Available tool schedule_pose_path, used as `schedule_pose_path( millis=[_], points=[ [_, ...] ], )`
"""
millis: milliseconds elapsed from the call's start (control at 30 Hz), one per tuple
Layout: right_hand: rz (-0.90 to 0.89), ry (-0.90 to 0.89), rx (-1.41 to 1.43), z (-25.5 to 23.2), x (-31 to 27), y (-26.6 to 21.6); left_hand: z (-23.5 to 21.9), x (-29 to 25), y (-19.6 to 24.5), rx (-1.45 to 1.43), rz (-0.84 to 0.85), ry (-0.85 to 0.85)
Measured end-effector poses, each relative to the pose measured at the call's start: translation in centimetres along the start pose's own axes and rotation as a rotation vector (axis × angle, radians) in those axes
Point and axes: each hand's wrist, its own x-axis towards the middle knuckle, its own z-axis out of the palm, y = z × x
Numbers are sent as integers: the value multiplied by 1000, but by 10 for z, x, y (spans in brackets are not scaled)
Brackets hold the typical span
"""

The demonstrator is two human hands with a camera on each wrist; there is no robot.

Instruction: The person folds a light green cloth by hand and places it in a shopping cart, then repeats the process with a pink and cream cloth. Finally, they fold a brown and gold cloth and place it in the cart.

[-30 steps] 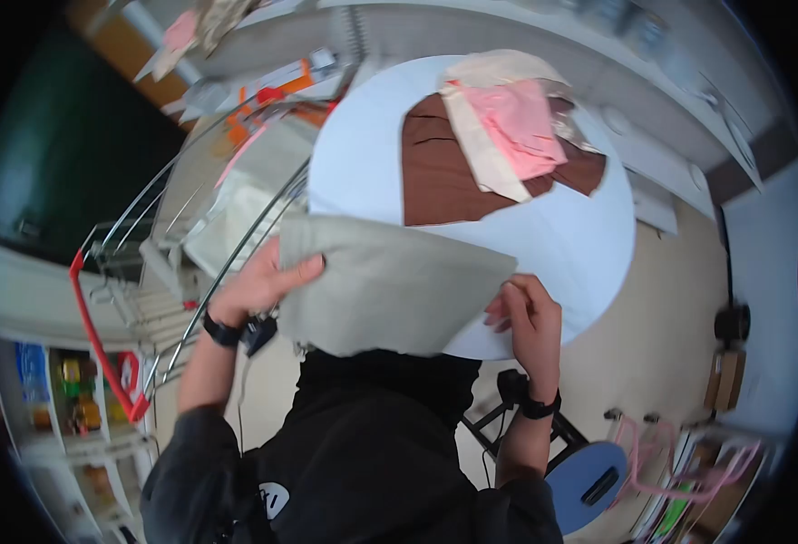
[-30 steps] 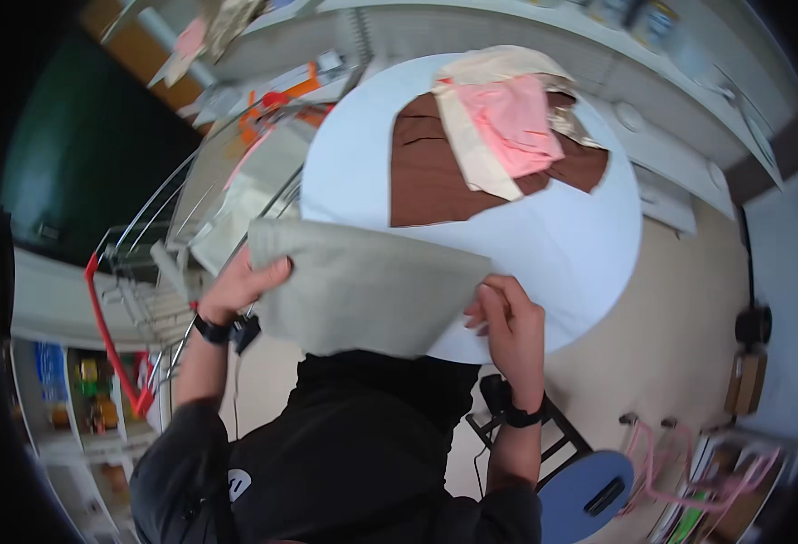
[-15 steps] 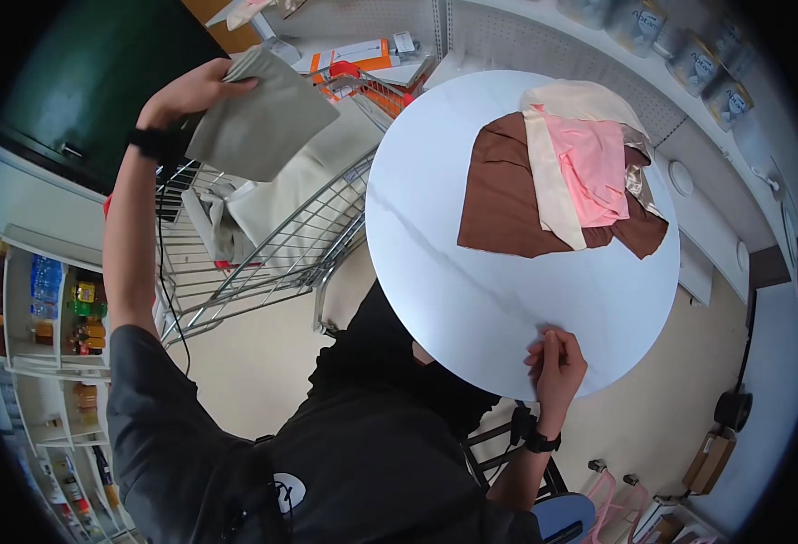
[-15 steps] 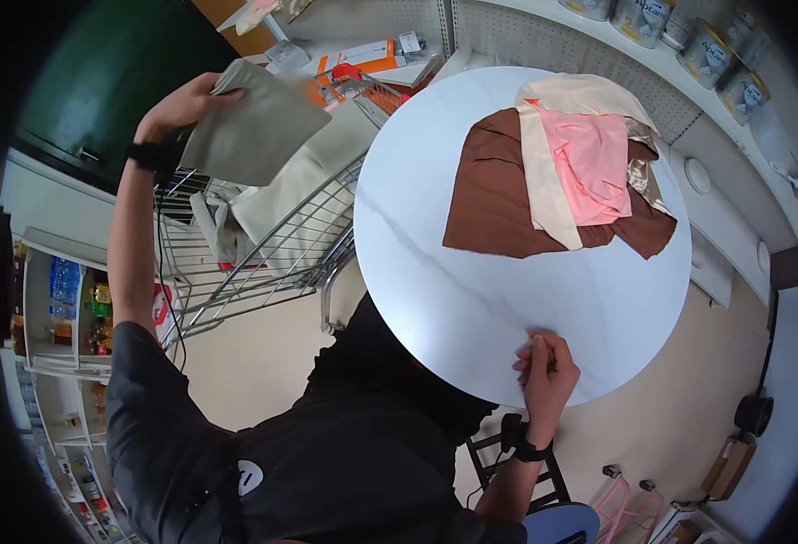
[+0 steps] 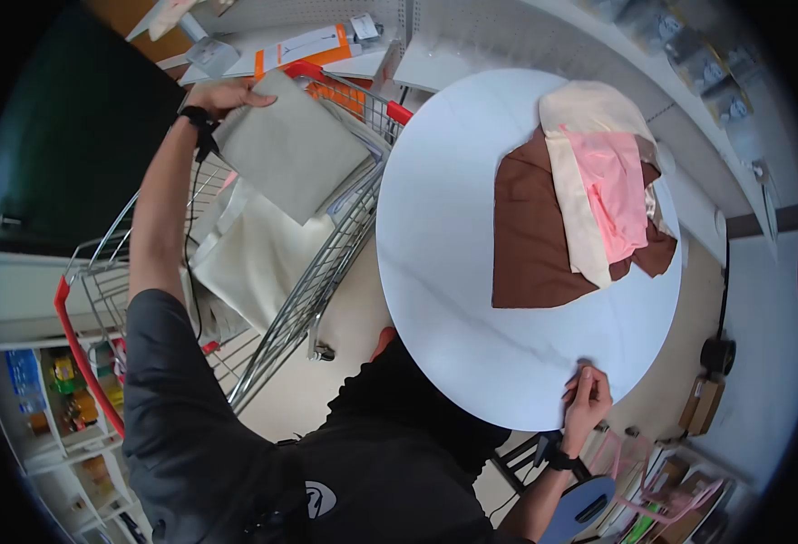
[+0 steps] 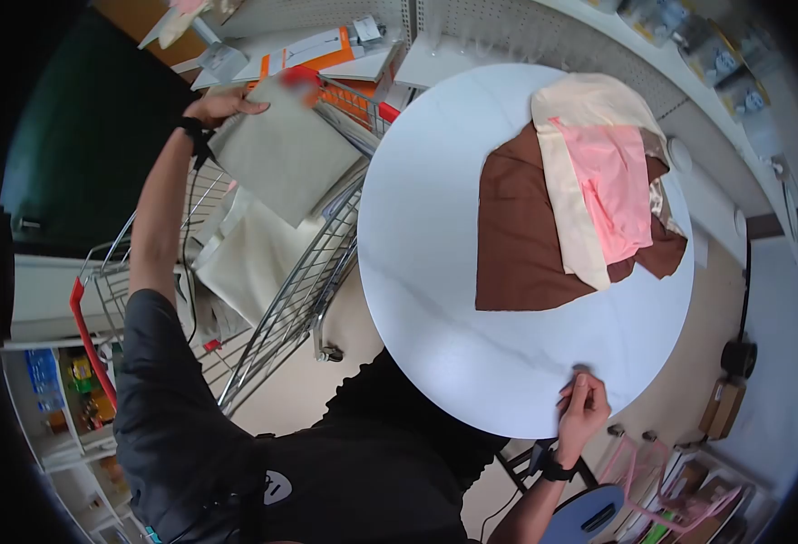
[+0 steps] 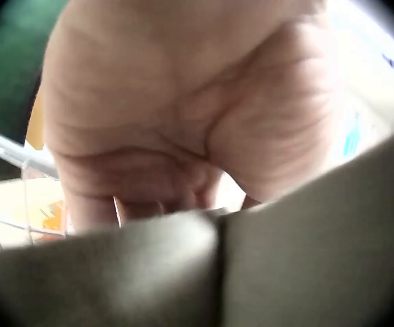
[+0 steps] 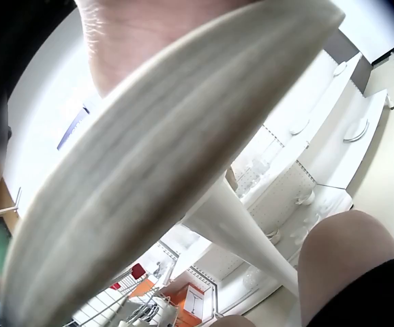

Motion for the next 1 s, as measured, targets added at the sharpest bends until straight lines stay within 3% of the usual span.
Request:
schedule_pose_path(
  millis=[33, 100, 167, 200, 233, 267, 300, 367, 433, 500, 567, 633, 667, 733, 800, 833, 1000],
  points=[
    [46, 26, -3, -1, -1, 2, 11, 11, -6, 140, -76, 143],
    [65, 80, 6, 5, -2, -5, -25, 168, -178, 487, 287, 201],
    [87, 114, -27, 7, -4, -9, 5, 202, -208, 557, 346, 462],
    [70, 132, -47, 10, -7, -13, 35, 176, -168, 585, 210, 524],
    [47, 146, -68, 13, -6, -17, 46, 177, -155, 411, 395, 439],
    [54, 88, -75, 9, -3, -16, 65, 158, -121, 640, 420, 587],
    [56, 18, -78, 4, -1, -18, 82, 136, -80, 712, 552, 600],
    [222, -175, -39, -3, 14, -57, 118, 92, 0, 694, 636, 612],
    [-60, -265, -349, -13, 36, -70, 156, 48, 70, 489, 741, 509],
    [-419, -172, -524, -7, 62, -88, 192, 13, 118, 370, 935, 451],
    [-412, -197, -468, 11, 86, -125, 226, -35, 165, 306, 962, 351],
    [-638, -111, -548, 35, 123, -118, 257, -57, 195, 276, 1029, 269],
    [-621, -96, -630, 49, 141, -111, 271, -69, 209, 306, 1114, 257],
    [-579, -55, -785, 74, 169, -98, 298, -106, 239, 319, 1101, 178],
    [-512, -165, -827, 82, 175, -99, 318, -127, 258, 331, 1211, 79],
    [-499, -239, -825, 81, 183, -102, 324, -135, 268, 331, 1221, 13],
    [-885, -104, -611, 39, 136, -160, 349, -152, 310, 523, 1464, -47]
  ],
)
